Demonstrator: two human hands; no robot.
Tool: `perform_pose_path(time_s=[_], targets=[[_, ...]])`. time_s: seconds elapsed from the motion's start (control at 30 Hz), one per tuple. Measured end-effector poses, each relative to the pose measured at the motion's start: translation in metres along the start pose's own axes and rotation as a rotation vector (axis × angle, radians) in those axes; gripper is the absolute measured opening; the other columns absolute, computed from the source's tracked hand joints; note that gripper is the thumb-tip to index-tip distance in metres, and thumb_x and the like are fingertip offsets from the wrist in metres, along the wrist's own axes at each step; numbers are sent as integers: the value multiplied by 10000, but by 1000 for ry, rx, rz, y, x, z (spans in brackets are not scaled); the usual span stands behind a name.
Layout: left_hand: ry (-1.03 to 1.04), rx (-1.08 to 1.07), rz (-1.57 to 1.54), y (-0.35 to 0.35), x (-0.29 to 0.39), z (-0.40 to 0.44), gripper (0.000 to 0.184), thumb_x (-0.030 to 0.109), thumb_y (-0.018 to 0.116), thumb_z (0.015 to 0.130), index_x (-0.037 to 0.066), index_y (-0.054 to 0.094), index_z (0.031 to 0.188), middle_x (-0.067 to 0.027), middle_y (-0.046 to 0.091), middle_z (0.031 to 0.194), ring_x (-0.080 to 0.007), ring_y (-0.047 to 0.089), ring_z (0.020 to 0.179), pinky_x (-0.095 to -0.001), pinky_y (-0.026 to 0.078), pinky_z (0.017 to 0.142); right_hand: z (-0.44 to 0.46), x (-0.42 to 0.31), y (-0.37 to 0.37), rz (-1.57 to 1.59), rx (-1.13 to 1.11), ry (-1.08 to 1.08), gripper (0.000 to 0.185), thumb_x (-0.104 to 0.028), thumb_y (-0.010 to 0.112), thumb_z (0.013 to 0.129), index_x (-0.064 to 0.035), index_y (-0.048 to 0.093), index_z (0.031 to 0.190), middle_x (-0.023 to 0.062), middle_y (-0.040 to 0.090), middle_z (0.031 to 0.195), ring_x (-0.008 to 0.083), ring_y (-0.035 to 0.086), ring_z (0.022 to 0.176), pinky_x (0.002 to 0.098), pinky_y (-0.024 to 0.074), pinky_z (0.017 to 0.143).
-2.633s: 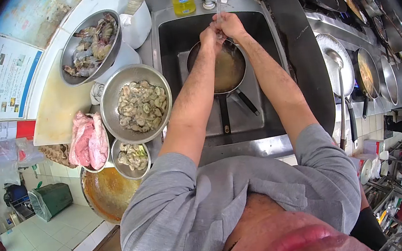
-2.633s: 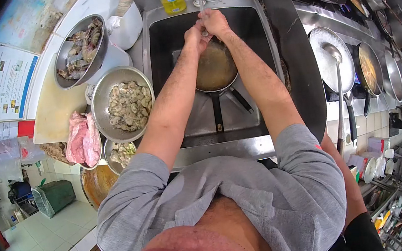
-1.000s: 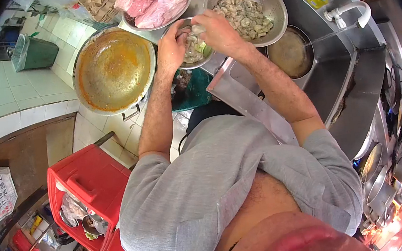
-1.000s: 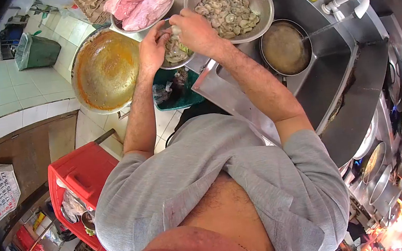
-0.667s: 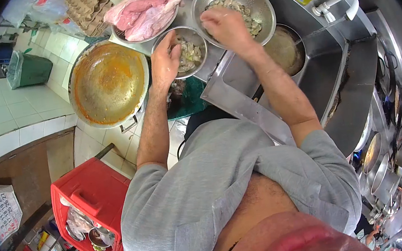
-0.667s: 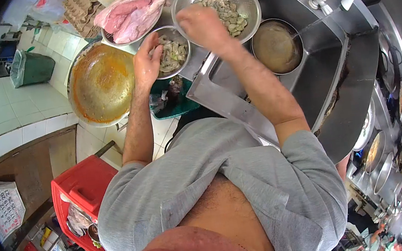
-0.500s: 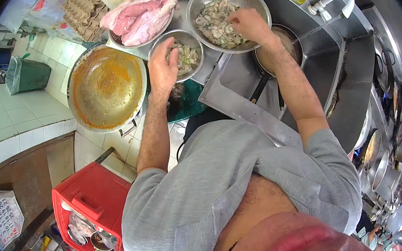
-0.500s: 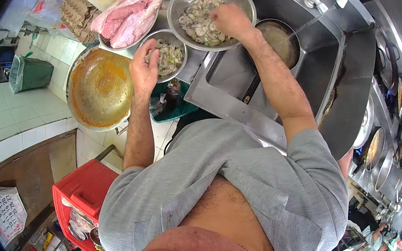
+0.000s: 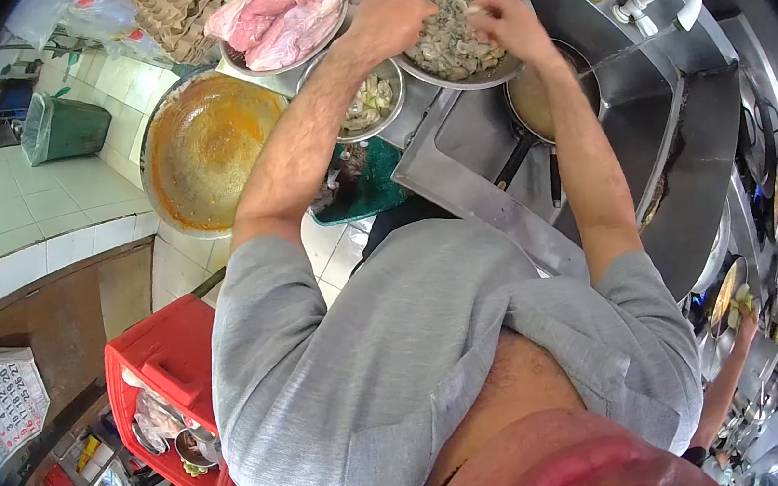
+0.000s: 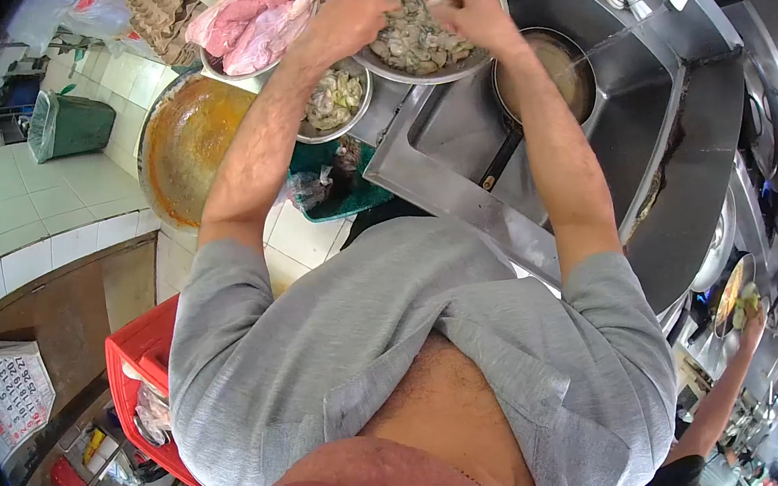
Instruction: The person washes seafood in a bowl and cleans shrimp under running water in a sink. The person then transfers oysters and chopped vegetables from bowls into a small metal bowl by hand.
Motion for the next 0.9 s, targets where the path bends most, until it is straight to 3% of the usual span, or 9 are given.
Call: perform_pose_path(time_s=[0.03, 0.07, 0.17, 0.37, 0.47, 0.5, 0.53, 0.67, 0.9], targets=[[-9, -140, 84, 11, 0, 3, 289, 56, 581, 703, 99, 597, 988, -89, 583, 899, -276, 555, 907, -378, 460, 749, -3, 4, -12, 303, 45, 42, 160, -117, 575, 777, -3, 603, 886, 109, 607, 759, 155, 587, 662, 273, 455, 577], [-2, -140, 86, 13, 2, 5, 289, 56, 581, 703, 99, 597, 988, -89, 583, 899, -276, 555, 907, -378, 460, 749, -7, 10, -24, 606, 93, 81, 173, -131, 585, 797, 14, 593, 891, 86, 604, 753, 120, 569, 644, 236, 442, 551], [61, -161, 207, 22, 8, 12, 299, 69, 582, 696, 109, 595, 992, -83, 582, 912, -270, 564, 903, -382, 464, 760, -19, 40, -70, 999, 278, 39, 182, -95, 587, 809, 26, 554, 941, 95, 608, 823, 145, 576, 663, 229, 453, 552], [-28, -302, 86, 42, -13, 22, 274, 76, 558, 711, 80, 594, 982, -142, 603, 909, -307, 583, 860, -413, 466, 755, -49, 162, -150, 1052, 636, 136, 287, 33, 497, 821, 70, 441, 1100, 188, 577, 890, 254, 602, 726, 288, 510, 600], [-77, -328, 39, 42, -19, 28, 257, 108, 578, 734, 70, 593, 988, -160, 614, 874, -306, 598, 802, -401, 474, 735, -55, 206, -166, 1077, 683, 211, 275, 32, 488, 826, 70, 439, 1094, 184, 572, 881, 258, 604, 741, 297, 520, 629], [-73, -329, 41, 37, -19, 29, 257, 108, 578, 734, 70, 593, 988, -160, 614, 874, -306, 598, 802, -401, 474, 735, -58, 208, -168, 1061, 693, 211, 251, -10, 479, 848, 65, 447, 1086, 169, 573, 866, 230, 594, 710, 273, 496, 581], [-74, -215, -73, 26, -18, 31, 248, 135, 586, 750, 67, 591, 988, -158, 617, 865, -294, 602, 784, -389, 474, 726, -60, 211, -170, 1063, 695, 212, 251, -10, 479, 848, 65, 447, 1086, 169, 573, 866, 230, 594, 710, 273, 496, 581], [-85, 38, -266, -16, -9, 37, 254, 216, 600, 788, 65, 587, 991, -144, 618, 826, -238, 603, 739, -353, 467, 680, -65, 188, -163, 999, 634, 246, 248, -81, 469, 873, 58, 457, 1079, 144, 576, 856, 173, 557, 646, 229, 424, 510], [-150, 40, -462, -33, 12, 40, 342, 317, 631, 761, 67, 588, 991, -110, 628, 815, -234, 612, 751, -339, 479, 681, -42, 37, -91, 847, 303, 85, 248, -59, 543, 809, 36, 531, 1037, 82, 584, 759, 106, 520, 612, 202, 400, 521]])
Point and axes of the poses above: each hand's wrist, its own z-axis towards the middle knuckle, its own y-axis out of the palm, x = y × z, the point moved 6 cm from there along z, towards the middle knuckle
